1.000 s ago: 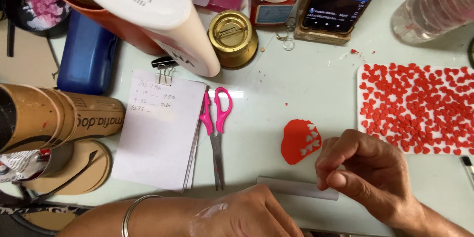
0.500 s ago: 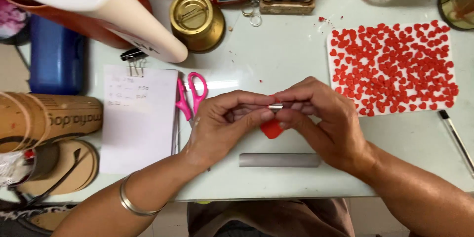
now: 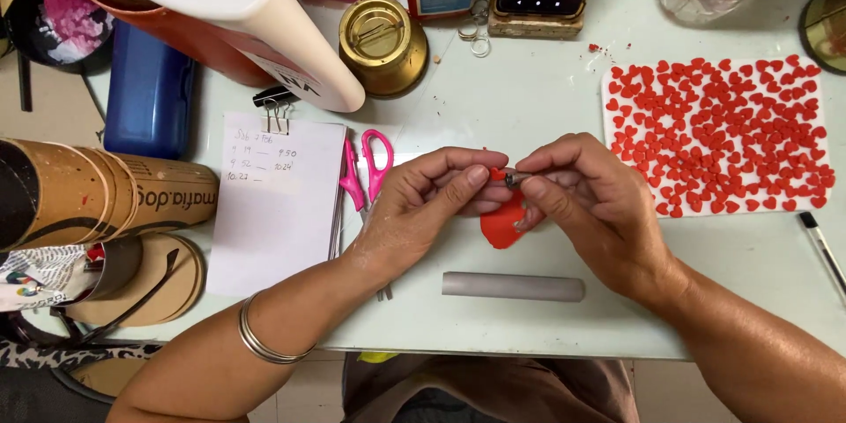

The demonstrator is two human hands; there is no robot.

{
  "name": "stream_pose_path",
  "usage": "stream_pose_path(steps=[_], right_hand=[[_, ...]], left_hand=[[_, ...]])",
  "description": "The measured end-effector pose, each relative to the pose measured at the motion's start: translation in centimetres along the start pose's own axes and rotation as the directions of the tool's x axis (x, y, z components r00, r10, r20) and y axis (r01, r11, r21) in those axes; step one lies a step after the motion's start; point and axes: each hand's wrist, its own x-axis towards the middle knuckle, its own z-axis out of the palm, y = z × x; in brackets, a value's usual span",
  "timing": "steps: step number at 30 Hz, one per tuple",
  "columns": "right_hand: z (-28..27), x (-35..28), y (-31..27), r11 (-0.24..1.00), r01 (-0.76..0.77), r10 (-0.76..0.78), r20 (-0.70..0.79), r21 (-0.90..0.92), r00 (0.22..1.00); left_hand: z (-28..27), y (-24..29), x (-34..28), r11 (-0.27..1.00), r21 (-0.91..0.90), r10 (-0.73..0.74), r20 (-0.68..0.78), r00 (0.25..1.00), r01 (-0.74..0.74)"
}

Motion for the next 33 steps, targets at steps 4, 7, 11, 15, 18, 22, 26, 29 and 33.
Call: stream_pose_path(steps=[4,7,11,15,18,22,26,29,33], right_hand=[[-0.1,0.1,0.4,0.999,-0.029,0.028,0.018,0.046,0.999],[-0.2,0.4,0.7,0.984,-0.072,0.067,0.038,0.16,0.997],[-0.5,1.0,0.5,0.853,-0.173,0.113,0.149,0.493,0.982],[-0.9,1.1,-0.3,0.706,-0.291,0.205,0.207,0.646,0.957],[-1.2,1.3,0.5,0.665,-0.315,0.268,0.178,0.677,0.947],[-1.2,1.2,0.9,0.618,-0.279,0.201,0.195,0.735,0.96],[-0.8,0.9,0.2,0.836,-0.253,0.224,0.118,0.488,0.967],[-0.8,0.9,0.6,0.951,-0.094,0.066,0.104,0.293,0.992],[-0.7,1.2,0.9,0.997,0.063,-0.067,0.102,0.039,0.993]], left_hand=[[0.0,0.2,-0.1,1.0,-0.013,-0.017,0.002,1.0,0.017],[0.1,0.0,-0.1,0.997,-0.075,-0.021,-0.015,1.0,0.019],[0.2,0.3,-0.1,0.995,-0.095,-0.003,-0.04,0.999,0.0],[0.2,0.3,-0.2,0.999,-0.004,0.049,-0.039,0.998,-0.049],[-0.1,-0.3,0.1,0.992,0.107,0.074,-0.059,0.996,-0.067],[0.0,0.0,-0.1,0.986,0.15,0.091,-0.077,0.993,-0.078],[0.1,-0.1,-0.3,0.982,0.159,0.117,-0.066,0.991,-0.105],[0.2,0.0,-0.3,0.977,0.181,0.127,-0.083,0.988,-0.111],[0.2,0.0,-0.3,0.978,0.181,0.123,-0.1,0.987,-0.104]])
